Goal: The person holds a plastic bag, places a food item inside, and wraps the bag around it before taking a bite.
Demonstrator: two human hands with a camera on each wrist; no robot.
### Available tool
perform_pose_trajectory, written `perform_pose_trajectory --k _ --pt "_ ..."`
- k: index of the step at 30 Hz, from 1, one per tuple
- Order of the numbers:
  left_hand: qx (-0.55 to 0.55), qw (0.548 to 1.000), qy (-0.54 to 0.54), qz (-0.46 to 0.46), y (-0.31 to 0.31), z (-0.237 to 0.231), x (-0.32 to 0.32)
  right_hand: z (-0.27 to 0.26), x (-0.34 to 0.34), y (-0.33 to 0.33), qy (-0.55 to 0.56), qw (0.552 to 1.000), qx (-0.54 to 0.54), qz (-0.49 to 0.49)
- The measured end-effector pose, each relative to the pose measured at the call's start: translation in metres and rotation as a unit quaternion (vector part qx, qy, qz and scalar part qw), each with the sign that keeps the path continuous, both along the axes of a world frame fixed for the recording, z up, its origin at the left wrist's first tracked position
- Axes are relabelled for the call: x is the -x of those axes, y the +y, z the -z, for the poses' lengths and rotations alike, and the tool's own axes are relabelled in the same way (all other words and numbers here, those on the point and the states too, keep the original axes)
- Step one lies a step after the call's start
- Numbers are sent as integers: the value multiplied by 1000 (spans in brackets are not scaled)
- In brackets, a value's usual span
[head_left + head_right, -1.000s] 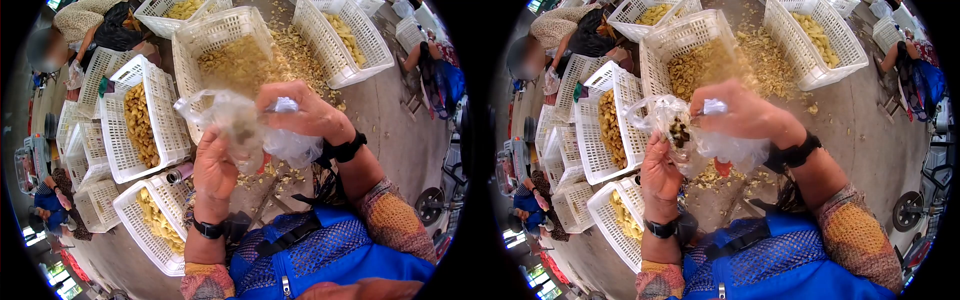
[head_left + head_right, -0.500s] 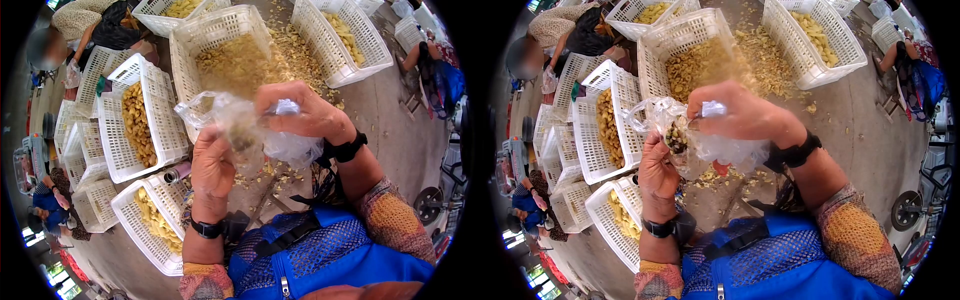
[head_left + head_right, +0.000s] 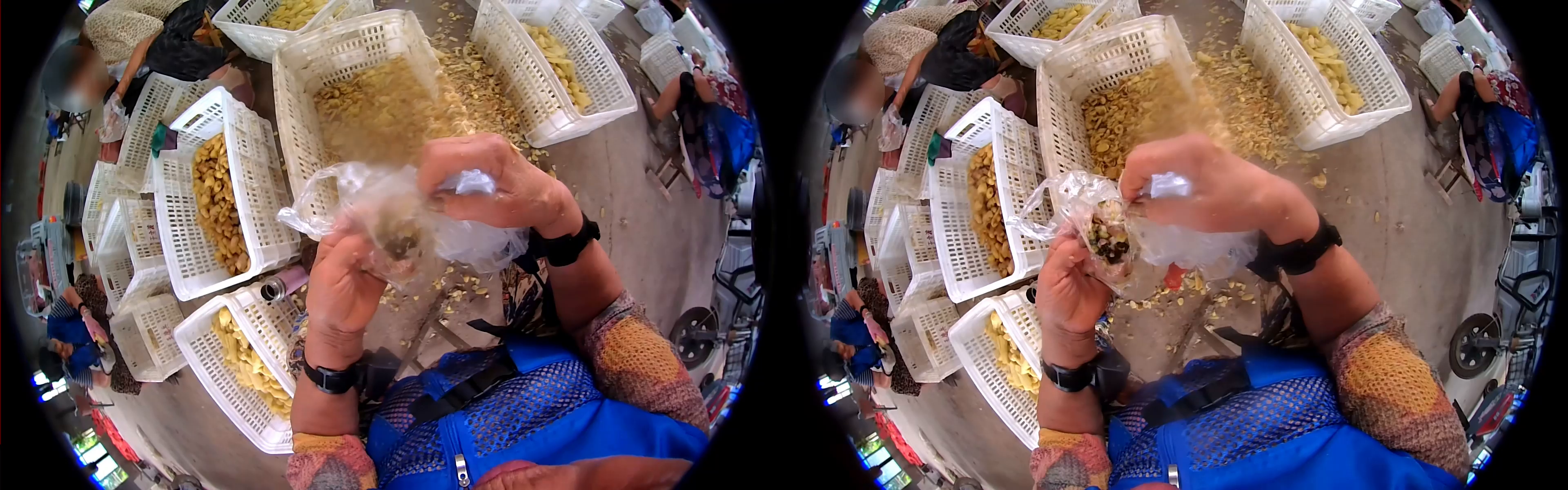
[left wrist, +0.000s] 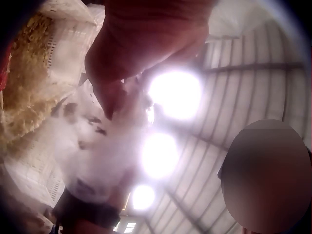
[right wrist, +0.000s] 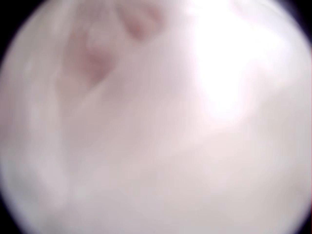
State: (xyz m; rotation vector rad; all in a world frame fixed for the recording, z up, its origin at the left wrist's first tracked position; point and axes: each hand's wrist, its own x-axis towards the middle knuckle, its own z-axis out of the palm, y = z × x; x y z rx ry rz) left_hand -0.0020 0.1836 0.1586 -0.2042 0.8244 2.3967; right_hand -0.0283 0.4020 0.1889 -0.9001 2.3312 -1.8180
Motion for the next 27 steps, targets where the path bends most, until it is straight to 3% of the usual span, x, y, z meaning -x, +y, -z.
perform_pose_trajectory --k 14,18,24,27 --pt "63 996 59 -36 1 -3 -2 -1 -2 2 -30 999 -3 41" --pt "68 995 68 -42 2 3 -3 2 -1 -2 -22 999 7 30" --pt "42 999 25 -13 0 1 1 -7 -3 -6 37 995 -81 -37" --pt "45 999 13 -21 0 6 0 0 -1 -8 14 999 -30 -42"
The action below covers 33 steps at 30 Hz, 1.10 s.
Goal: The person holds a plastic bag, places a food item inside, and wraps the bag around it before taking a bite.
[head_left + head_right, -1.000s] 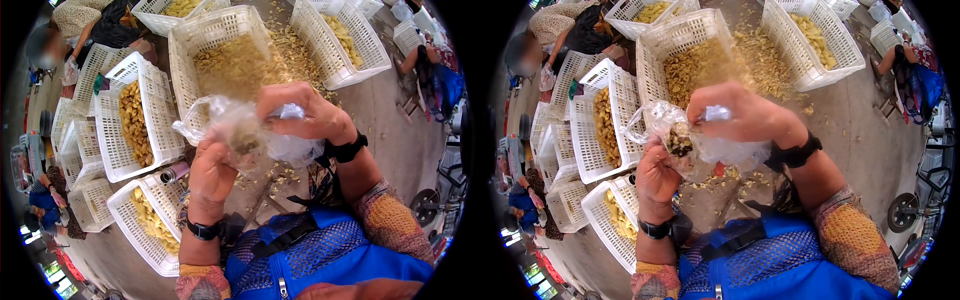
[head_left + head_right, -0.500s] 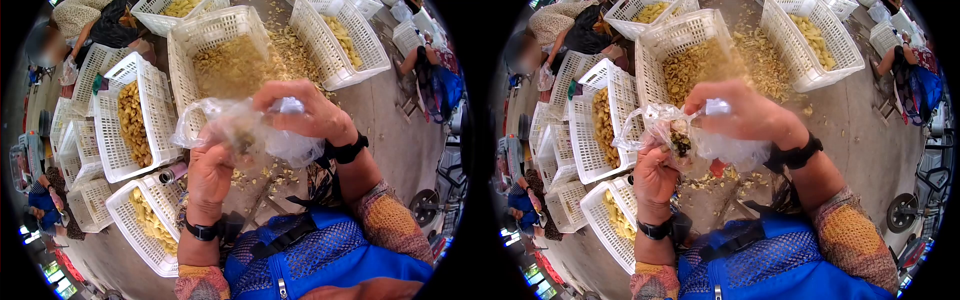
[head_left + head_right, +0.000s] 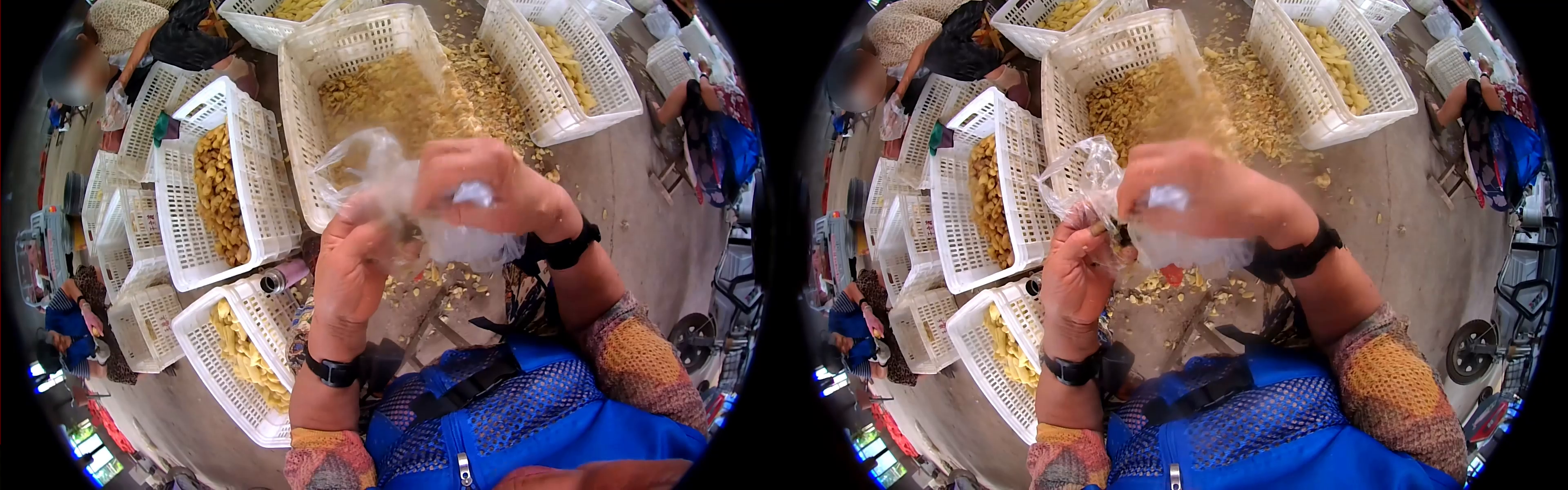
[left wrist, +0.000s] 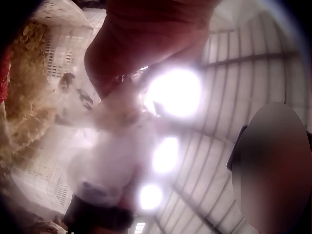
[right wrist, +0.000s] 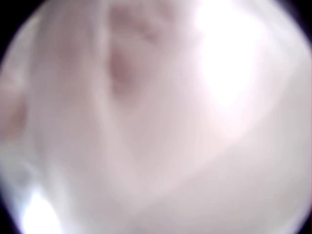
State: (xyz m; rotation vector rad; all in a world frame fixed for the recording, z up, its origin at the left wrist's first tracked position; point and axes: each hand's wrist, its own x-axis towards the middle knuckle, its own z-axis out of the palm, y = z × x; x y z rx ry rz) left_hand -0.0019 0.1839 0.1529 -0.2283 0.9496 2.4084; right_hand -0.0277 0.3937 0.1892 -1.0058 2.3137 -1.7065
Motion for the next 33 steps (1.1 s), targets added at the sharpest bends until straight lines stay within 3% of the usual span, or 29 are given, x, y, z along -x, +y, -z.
perform_pose_trajectory --k 6,10,14,20,23,29,33 --pt "15 1000 2 -10 1 1 2 10 -2 -9 13 999 -16 26" --pt "-30 999 27 9 -2 -1 2 12 3 -1 -19 994 17 109" --pt "-8 1000 6 -23 -1 -5 1 14 0 -12 68 991 -65 92" --pt "59 998 35 -18 6 -2 3 15 -8 -22 44 986 -113 115" --pt "74 996 43 -13 4 2 3 22 -6 -23 49 991 -49 111" --pt "-24 1000 -5 -12 -1 -6 3 10 -1 -6 -93 986 14 139" --pt "-34 999 5 -14 -2 -8 2 8 -2 -6 -54 992 12 115"
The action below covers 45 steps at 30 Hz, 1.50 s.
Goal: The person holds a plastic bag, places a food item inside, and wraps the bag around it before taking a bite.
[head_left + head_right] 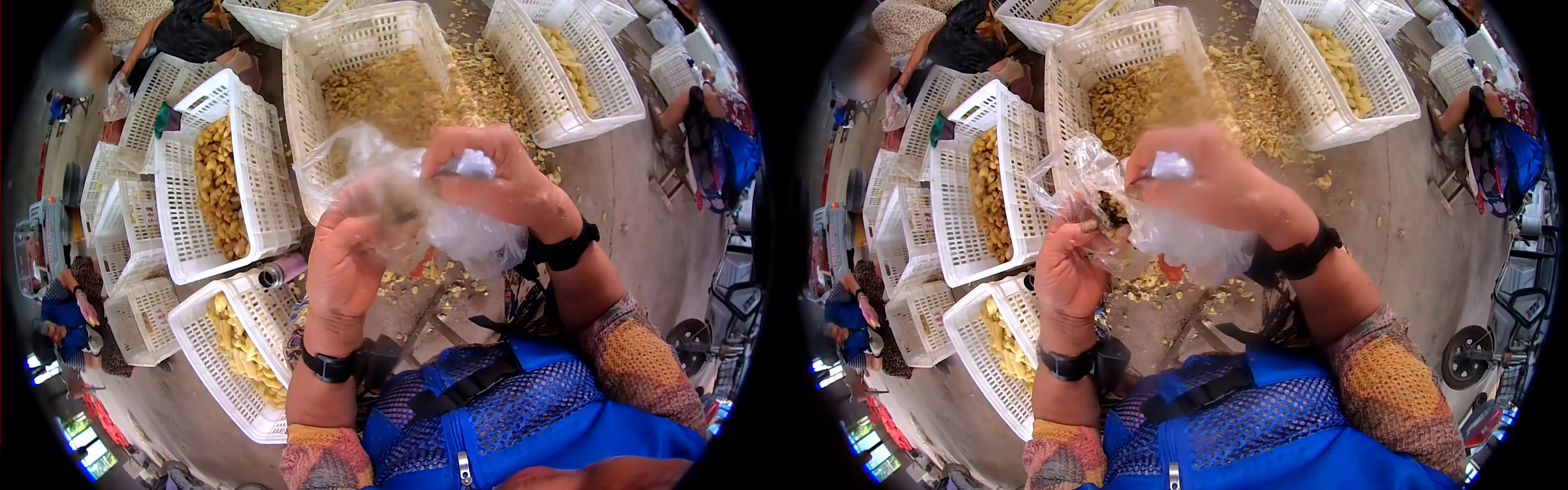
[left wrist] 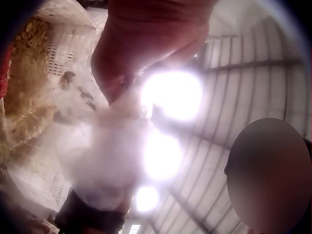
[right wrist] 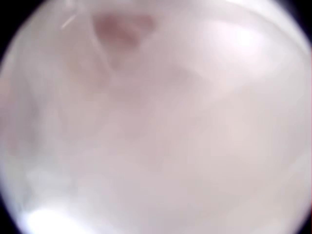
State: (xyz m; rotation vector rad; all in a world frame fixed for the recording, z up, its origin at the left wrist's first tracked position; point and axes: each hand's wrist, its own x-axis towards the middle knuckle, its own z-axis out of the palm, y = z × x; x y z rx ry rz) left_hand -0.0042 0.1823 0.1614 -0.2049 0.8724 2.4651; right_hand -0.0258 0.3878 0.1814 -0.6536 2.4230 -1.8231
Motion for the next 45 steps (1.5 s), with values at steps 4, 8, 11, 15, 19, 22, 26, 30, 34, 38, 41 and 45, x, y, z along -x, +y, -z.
perform_pose_trajectory --k 4,8,11,15,19,22,26,30,34,38,41,45 --pt "96 995 33 5 7 -4 1 6 -4 -11 76 995 -67 -24" --pt "107 994 38 -4 9 -1 0 8 -4 -14 82 995 -56 -29" --pt "100 994 36 -9 10 1 -1 9 -6 -17 78 995 -61 -28" --pt "96 995 37 -13 7 9 0 8 -6 -18 47 998 -28 -37" --pt "42 999 6 -23 4 8 -1 11 -5 -15 48 999 -20 -10" --pt "57 998 9 -34 9 4 0 8 -6 -17 53 998 -35 -21" --pt "76 996 22 -34 10 3 0 7 -7 -20 51 997 -32 -38" --pt "62 998 3 -14 0 16 0 -1 -7 -11 20 999 -32 -2" --pt "-32 999 -33 -9 2 0 0 -2 -4 -3 -18 998 52 27" --pt "-30 999 -12 6 0 -4 -1 -7 -5 3 -70 995 69 29" --pt "-22 1000 -3 10 0 1 -2 -9 -4 11 -72 995 63 24" --pt "33 999 -28 17 1 -1 -1 -8 -4 13 -91 992 82 39"
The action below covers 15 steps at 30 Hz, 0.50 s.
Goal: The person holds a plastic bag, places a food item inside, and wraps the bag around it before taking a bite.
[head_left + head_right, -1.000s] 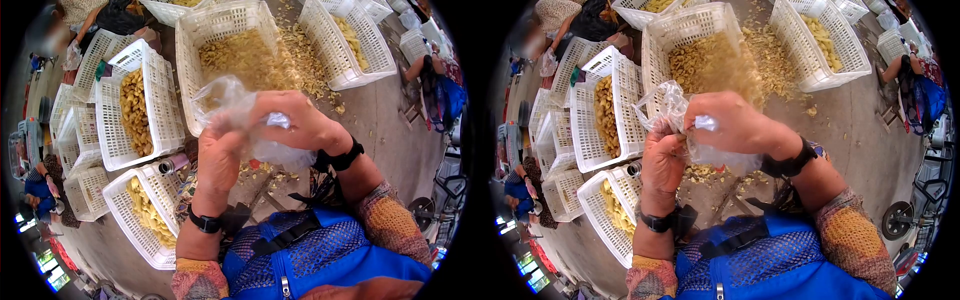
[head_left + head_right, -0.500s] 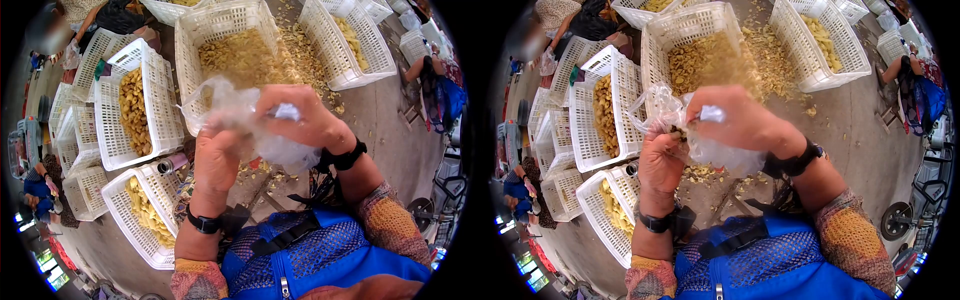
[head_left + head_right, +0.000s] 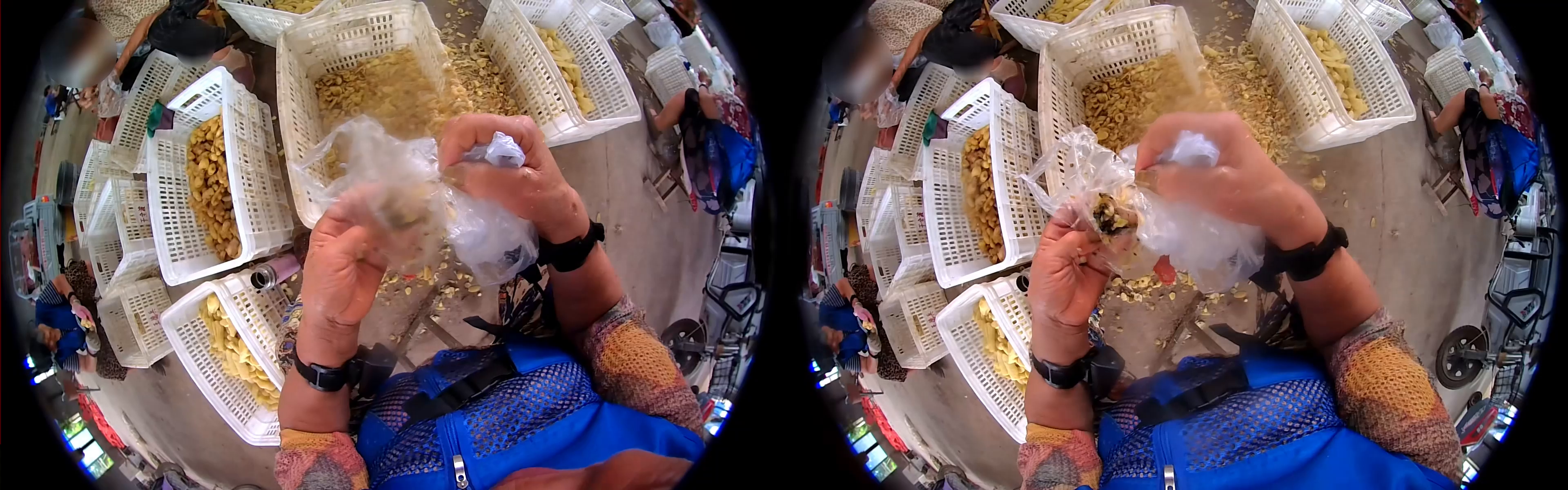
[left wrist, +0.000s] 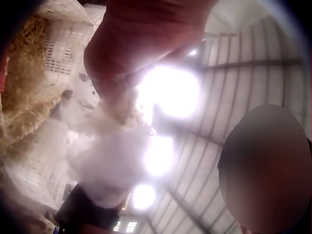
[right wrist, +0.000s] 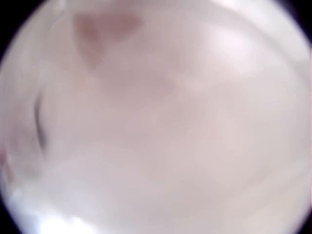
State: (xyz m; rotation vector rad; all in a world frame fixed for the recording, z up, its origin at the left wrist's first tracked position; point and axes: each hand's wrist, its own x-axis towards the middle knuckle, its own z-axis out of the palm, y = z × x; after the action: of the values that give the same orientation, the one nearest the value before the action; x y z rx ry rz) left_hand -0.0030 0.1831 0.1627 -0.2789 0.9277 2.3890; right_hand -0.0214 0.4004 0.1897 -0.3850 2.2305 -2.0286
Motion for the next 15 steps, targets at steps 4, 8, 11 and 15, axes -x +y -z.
perform_pose_trajectory --k 4,8,11,15 --pt "-1 1000 -3 -17 -1 1 -2 6 1 4 -7 999 43 16" --pt "-48 998 35 -2 -7 2 -4 3 1 7 -29 991 133 11" --pt "-44 997 61 -16 3 -27 -15 2 1 12 -65 978 192 55" --pt "84 992 94 0 7 -62 -46 4 8 17 -67 971 193 126"
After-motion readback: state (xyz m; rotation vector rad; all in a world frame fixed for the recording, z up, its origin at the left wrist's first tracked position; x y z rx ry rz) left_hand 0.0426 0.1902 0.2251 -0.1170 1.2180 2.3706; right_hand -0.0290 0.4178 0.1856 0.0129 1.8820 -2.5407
